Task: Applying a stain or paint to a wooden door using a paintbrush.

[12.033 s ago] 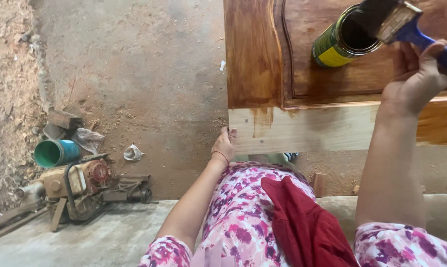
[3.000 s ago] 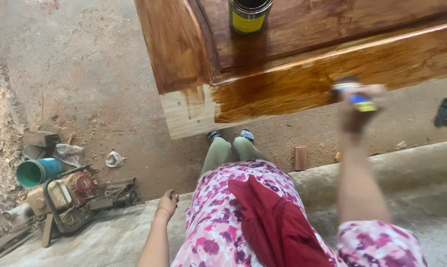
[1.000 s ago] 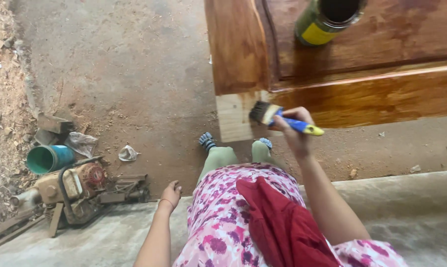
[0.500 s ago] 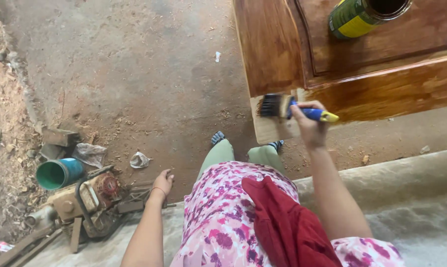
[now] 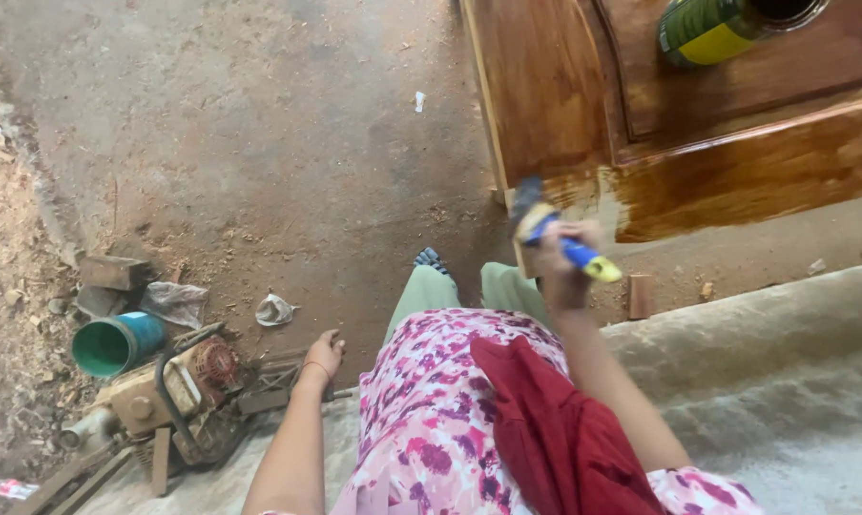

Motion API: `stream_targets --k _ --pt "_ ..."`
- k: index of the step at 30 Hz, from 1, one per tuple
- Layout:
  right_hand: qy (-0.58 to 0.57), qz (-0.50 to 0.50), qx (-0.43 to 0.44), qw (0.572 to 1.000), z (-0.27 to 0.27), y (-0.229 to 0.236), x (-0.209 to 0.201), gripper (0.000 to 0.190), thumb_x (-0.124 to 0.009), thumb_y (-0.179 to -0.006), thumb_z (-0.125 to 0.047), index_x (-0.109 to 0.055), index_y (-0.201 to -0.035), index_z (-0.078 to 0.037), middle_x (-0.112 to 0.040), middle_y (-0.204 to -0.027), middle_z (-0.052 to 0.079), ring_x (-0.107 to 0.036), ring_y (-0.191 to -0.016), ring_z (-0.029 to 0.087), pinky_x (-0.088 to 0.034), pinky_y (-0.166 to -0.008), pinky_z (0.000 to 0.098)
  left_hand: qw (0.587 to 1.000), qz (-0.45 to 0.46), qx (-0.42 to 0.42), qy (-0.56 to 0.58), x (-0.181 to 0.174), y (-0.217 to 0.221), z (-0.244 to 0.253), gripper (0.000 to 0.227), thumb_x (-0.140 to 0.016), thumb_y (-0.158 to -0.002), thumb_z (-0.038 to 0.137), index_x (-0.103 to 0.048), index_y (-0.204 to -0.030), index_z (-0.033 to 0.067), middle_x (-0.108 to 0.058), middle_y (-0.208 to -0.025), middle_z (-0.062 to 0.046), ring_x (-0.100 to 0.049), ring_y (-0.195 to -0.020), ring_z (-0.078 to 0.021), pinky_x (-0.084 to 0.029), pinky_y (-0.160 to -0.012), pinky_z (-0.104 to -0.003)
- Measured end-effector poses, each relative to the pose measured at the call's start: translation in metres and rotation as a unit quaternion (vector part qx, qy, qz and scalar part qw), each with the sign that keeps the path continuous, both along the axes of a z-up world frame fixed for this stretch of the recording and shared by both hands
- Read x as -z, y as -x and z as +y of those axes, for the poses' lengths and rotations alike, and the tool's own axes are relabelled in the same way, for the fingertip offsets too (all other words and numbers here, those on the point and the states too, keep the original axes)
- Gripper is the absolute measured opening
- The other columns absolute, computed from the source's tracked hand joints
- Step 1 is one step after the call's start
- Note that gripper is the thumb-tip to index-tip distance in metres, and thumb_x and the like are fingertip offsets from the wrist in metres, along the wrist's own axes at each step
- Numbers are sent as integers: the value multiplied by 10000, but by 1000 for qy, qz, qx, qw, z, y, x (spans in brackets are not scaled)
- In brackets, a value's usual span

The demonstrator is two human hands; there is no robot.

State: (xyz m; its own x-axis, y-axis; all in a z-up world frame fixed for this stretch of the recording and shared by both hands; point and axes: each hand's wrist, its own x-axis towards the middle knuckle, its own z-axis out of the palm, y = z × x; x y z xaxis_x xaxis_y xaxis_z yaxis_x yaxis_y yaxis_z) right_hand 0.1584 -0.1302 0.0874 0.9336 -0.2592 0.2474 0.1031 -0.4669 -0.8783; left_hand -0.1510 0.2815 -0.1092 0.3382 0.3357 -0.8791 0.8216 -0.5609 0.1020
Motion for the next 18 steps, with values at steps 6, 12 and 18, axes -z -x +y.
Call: stream_targets --k 6,12,18 --pt "-34 -52 -30 998 -9 4 15 171 -773 -904 21 -624 -829 -13 -673 -905 171 -611 -801 246 -470 -836 333 1000 -14 -7 -5 -4 -10 17 449 -573 -1012 310 -578 -1453 228 -806 -1092 -106 -722 -1140 -291 -569 -990 -453" --pt "247 -192 89 946 -74 -28 57 329 -799 -878 65 -516 -793 -79 -639 -796 92 -617 -654 283 -515 -749 351 1000 -7 -2 -15 -14 0 26 445 -581 -1011 318 -586 -1448 238 -790 -1139 -136 -712 -1158 -312 -566 -1001 -461" --pt "146 -104 10 984 13 4 30 295 -803 -837 18 -549 -697 -37 -635 -725 130 -633 -647 283 -507 -747 352 1000 2 14 -7 -7 -9 29 446 -577 -1007 328 -585 -1444 237 -807 -1104 -102 -734 -1128 -281 -584 -973 -443"
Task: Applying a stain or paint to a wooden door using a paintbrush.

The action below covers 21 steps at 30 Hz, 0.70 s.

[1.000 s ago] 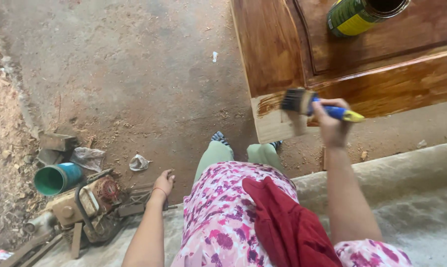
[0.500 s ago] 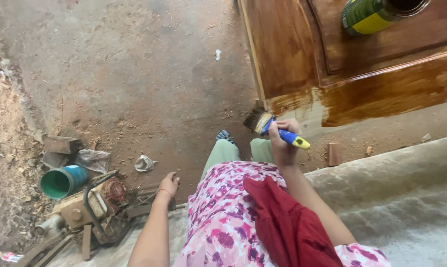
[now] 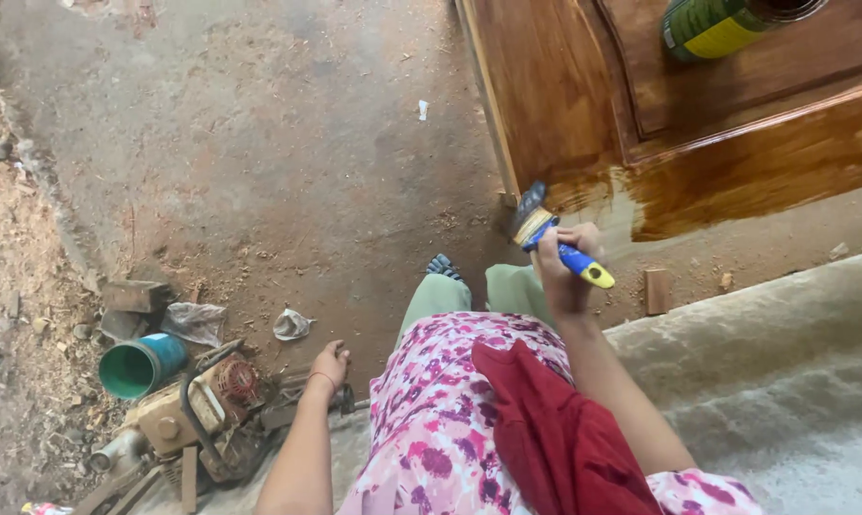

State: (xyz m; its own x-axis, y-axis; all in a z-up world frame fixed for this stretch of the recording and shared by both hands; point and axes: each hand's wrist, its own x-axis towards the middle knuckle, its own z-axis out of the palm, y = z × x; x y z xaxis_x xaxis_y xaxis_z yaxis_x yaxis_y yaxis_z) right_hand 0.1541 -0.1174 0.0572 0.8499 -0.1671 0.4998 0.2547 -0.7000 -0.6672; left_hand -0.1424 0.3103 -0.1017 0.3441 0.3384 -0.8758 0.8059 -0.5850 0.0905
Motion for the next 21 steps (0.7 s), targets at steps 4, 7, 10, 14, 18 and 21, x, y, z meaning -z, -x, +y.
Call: stream_targets --k 4,7,10,14,18,21 --pt "-182 10 -63 981 -54 -15 15 215 -790 -861 0 -586 -796 -22 -642 -855 174 -609 -777 315 -445 -847 398 1000 14 -4 6 4 -15 3 453 -561 -1010 374 -544 -1460 328 -816 -1080 -5 -767 -1036 -190 -610 -922 -400" --pt "55 -77 58 994 -150 -49 42 247 -757 -835 156 -577 -819 -11 -645 -819 175 -635 -709 351 -487 -812 396 1000 -14 -10 7 11 -27 9 447 -575 -1021 308 -568 -1461 229 -809 -1104 -76 -762 -1051 -247 -596 -908 -428" --pt "146 -79 119 979 -144 -63 44 282 -767 -858 123 -552 -744 -20 -617 -753 183 -630 -678 349 -512 -800 404 1000 -6 -4 5 21 -27 13 446 -571 -1024 322 -549 -1466 260 -816 -1061 -30 -786 -954 -194 -614 -859 -396" --pt "-124 40 47 990 -81 -42 17 252 -758 -820 99 -549 -721 -2 -611 -732 144 -621 -686 262 -495 -798 348 1000 3 1 8 12 -28 13 443 -575 -1023 306 -569 -1458 219 -818 -1060 -56 -787 -963 -225 -612 -872 -405" --pt "-160 70 61 983 -103 -59 -31 218 -659 -891 119 -514 -833 -33 -588 -875 142 -596 -756 223 -529 -758 319 997 -39 -52 30 -2 -29 4 430 -563 -1010 209 -562 -1437 156 -785 -1095 -101 -772 -964 -231 -608 -837 -369" --pt "-122 36 116 985 -109 -71 -1 229 -640 -859 127 -495 -838 -50 -577 -862 130 -595 -731 241 -537 -746 329 997 -37 -52 30 7 -27 8 428 -561 -1011 211 -559 -1436 161 -784 -1093 -103 -774 -957 -229 -612 -826 -371"
